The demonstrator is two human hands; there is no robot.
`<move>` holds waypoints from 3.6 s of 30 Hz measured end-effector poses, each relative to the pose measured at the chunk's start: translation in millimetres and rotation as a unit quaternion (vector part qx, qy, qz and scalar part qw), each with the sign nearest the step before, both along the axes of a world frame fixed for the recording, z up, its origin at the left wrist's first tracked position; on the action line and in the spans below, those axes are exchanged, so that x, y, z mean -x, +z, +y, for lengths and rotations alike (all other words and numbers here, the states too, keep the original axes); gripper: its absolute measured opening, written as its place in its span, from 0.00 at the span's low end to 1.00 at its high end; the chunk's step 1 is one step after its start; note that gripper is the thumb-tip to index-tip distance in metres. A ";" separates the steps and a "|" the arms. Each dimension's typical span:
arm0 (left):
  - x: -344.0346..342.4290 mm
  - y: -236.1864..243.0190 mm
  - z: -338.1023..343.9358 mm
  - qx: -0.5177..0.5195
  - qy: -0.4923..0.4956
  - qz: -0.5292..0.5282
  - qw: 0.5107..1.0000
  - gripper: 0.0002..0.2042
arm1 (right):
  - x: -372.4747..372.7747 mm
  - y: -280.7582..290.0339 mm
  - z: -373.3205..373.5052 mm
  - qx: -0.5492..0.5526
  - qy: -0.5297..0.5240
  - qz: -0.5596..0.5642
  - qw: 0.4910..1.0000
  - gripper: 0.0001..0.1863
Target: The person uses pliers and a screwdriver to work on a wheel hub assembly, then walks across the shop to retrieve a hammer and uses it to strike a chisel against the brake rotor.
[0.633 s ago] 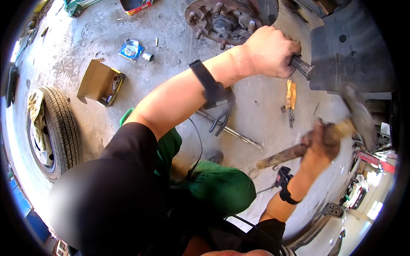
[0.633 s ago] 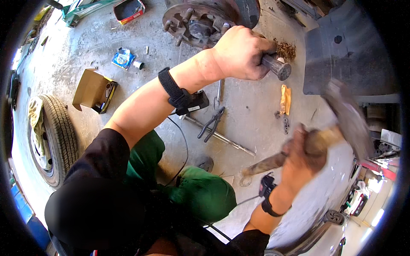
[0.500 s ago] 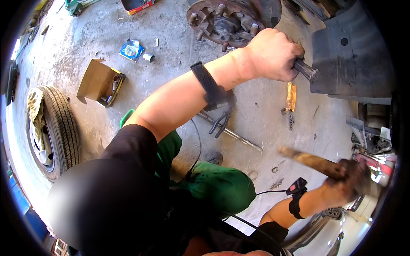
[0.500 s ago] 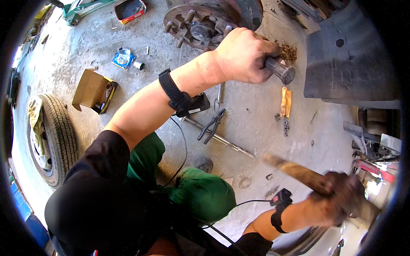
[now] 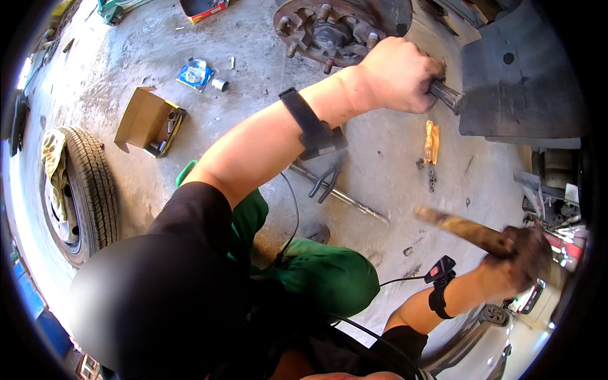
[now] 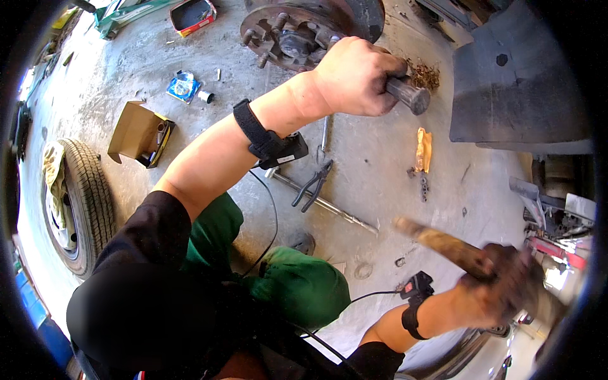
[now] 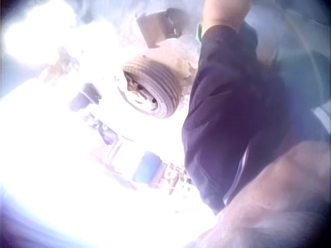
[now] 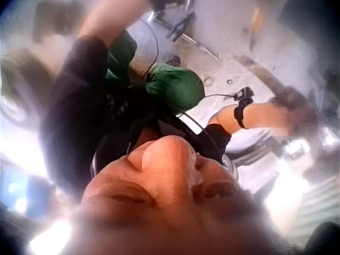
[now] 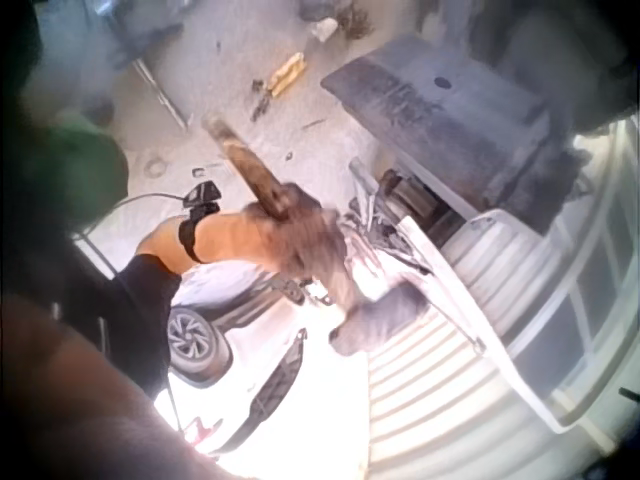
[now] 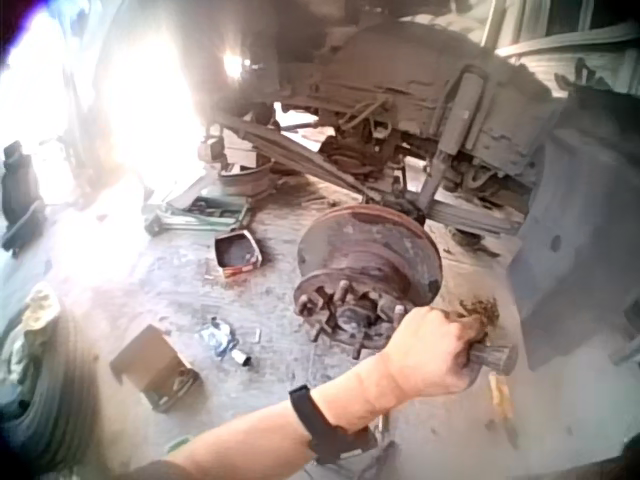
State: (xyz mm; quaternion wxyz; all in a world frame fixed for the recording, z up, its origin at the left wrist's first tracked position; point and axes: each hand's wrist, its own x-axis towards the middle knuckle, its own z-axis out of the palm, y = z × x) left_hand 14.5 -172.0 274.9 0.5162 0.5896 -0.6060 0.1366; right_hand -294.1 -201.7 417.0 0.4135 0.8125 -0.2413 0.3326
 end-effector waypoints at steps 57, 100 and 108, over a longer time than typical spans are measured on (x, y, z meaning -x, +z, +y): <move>-14.1 -40.2 137.2 -0.388 0.115 0.277 0.872 0.14 | -265.3 -136.2 -27.2 -0.950 0.036 -0.057 0.306 0.29; -38.6 -40.5 133.9 -0.081 0.060 0.750 0.653 0.10 | -318.9 -189.2 42.7 -0.884 0.168 -0.307 0.311 0.17; -18.2 -56.7 118.9 -0.056 -0.033 0.855 0.514 0.08 | -208.4 -221.0 38.4 -0.970 0.208 -0.027 0.121 0.19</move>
